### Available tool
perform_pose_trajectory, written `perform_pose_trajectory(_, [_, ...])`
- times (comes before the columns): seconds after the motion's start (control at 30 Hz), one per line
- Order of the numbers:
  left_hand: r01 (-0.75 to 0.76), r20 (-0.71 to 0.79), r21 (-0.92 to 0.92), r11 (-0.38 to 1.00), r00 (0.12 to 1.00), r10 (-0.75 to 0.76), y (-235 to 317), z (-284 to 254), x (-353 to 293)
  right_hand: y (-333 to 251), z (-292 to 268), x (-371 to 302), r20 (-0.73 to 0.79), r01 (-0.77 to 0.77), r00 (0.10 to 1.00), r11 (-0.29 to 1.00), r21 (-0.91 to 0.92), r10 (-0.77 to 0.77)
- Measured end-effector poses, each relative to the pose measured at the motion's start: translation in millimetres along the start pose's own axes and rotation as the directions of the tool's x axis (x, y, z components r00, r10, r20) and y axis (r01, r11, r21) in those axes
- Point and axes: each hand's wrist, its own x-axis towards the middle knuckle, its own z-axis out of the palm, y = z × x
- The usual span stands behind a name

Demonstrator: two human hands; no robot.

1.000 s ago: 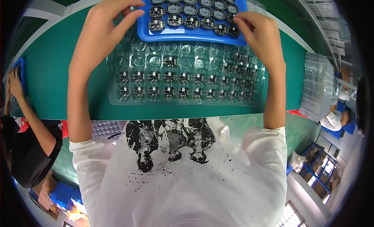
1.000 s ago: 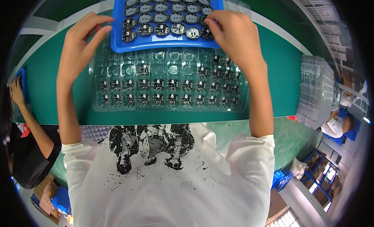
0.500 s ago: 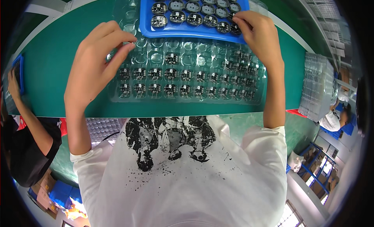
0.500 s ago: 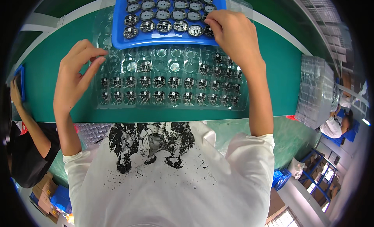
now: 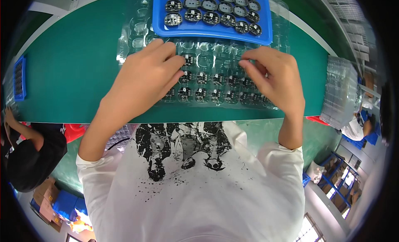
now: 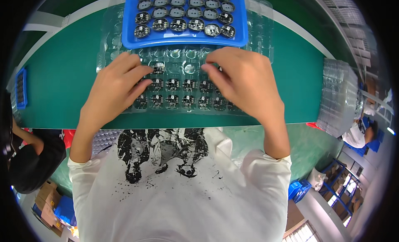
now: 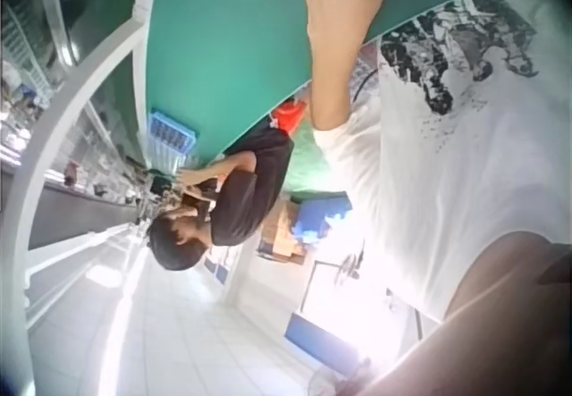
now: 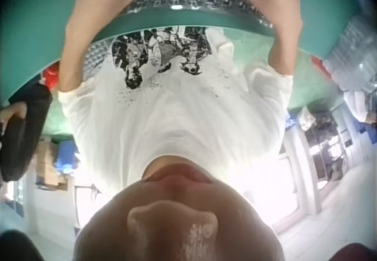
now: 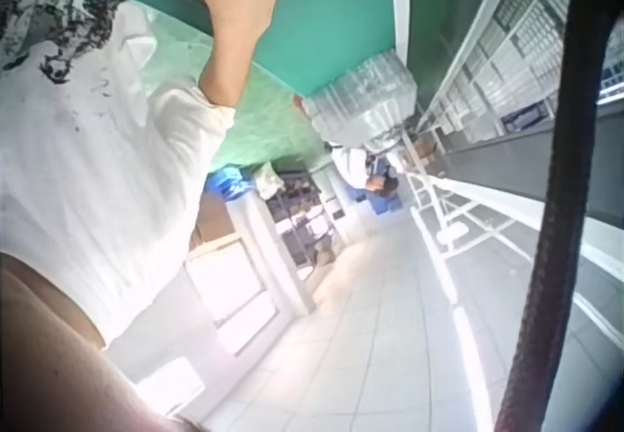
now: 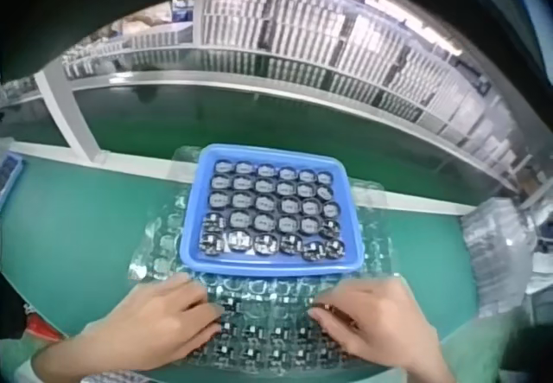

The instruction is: Assembling electronic components by placing them into a sorting tray.

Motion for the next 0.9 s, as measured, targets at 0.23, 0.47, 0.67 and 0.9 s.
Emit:
perform_pose_trajectory(0.23, [-0.077,0.02,0.135,0.988,0.997,0.075,-0.3,16.0,11.2,12.4,-11.0,-23.3,0.173,-0.201,0.96,0.972,-0.12,0.22])
perform_pose_trajectory(0.47, [-0.089,-0.169,-0.036,0.995,0.982,0.082,0.4,-9.8,28.9,18.0,1.4,-24.1,0.28,-0.118,0.938,0.947,-0.298,0.205])
perform_pose_trajectory(0.67, [-0.008,-0.237,-0.039,0.999,0.972,-0.001,-19.3,-26.0,55.8,8.1,-31.1,14.5,0.096,0.043,0.995,0.99,-0.137,-0.03])
perform_pose_trajectory(0.9, [-0.088,-0.225,-0.01,0.996,0.971,0.083,-40.5,-17.0,79.0,53.5,-10.4,55.9,-0.061,0.111,0.989,0.955,-0.273,-0.132])
